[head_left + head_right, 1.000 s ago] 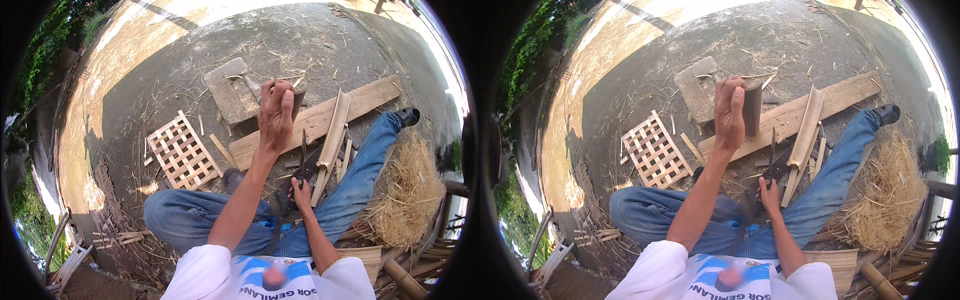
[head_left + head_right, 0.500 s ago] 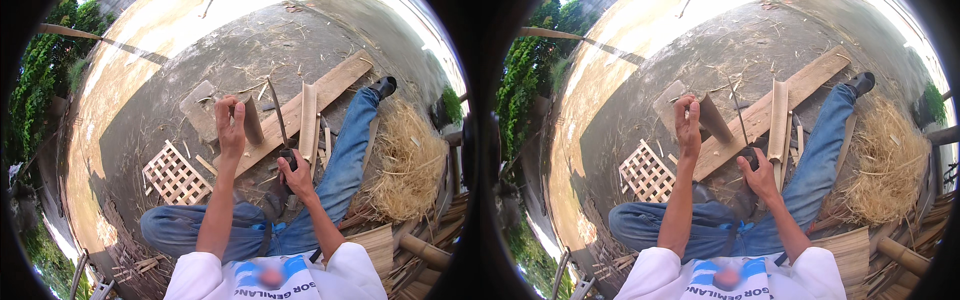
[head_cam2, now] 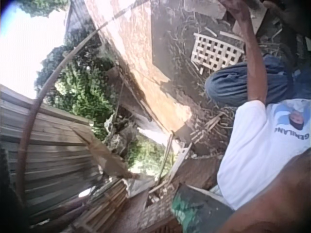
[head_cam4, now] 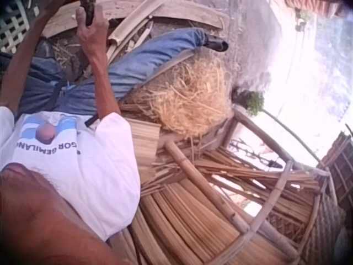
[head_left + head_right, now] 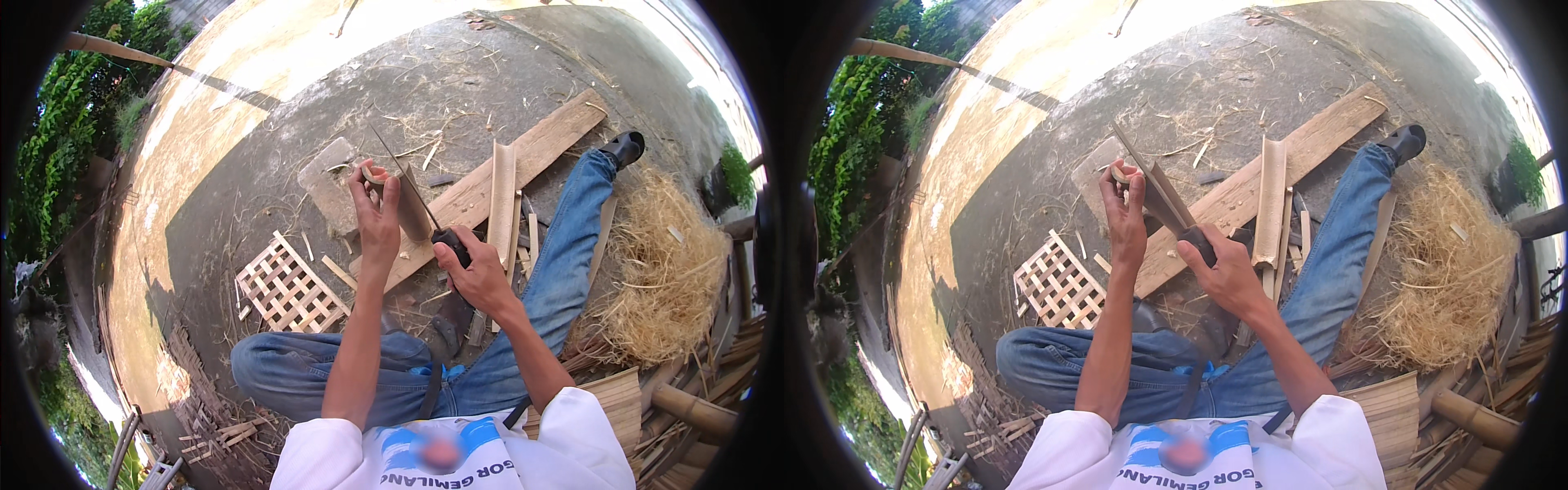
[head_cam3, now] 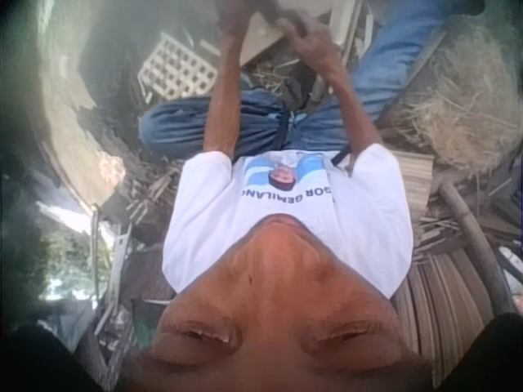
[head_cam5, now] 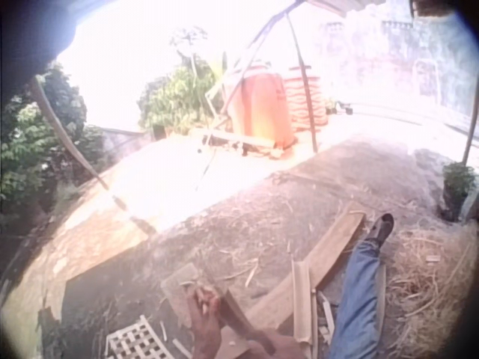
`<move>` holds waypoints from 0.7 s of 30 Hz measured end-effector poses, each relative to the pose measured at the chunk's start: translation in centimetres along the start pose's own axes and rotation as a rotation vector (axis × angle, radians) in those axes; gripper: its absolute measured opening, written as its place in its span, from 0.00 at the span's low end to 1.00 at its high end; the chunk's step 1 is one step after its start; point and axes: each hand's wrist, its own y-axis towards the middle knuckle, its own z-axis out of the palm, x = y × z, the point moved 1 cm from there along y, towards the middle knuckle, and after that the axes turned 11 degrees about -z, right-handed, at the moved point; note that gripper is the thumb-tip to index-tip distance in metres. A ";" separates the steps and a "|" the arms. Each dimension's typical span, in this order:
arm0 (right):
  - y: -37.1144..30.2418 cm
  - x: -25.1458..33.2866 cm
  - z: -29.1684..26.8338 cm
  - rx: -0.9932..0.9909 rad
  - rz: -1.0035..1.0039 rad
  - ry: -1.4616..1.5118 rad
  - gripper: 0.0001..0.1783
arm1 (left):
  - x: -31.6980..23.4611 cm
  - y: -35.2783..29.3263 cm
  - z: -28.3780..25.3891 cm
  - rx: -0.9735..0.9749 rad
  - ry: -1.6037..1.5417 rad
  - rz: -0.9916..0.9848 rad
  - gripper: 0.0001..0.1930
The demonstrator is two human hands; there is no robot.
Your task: The person sits on the ground and uses a knife to cut a bamboo tube into smaller pieces. They repeatedly position the bamboo on a wooden plank and slice it, then handle the cut pieces.
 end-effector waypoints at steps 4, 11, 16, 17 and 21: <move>0.1 0.3 0.2 -0.006 0.016 -0.031 0.23 | -0.3 -0.3 0.1 -0.010 0.031 -0.029 0.25; 0.3 1.2 0.4 0.009 0.122 0.044 0.23 | 0.6 -0.6 -1.7 0.000 -0.083 -0.089 0.19; 0.0 1.7 1.3 0.000 0.177 0.198 0.24 | 0.8 -0.7 -1.9 -0.007 0.001 -0.041 0.17; -0.3 2.4 1.6 -0.002 0.188 0.212 0.24 | 0.9 -0.9 -2.0 -0.019 0.040 -0.024 0.17; -0.2 3.2 2.2 -0.039 0.128 0.187 0.23 | 0.1 -1.4 -1.6 0.012 0.051 -0.051 0.18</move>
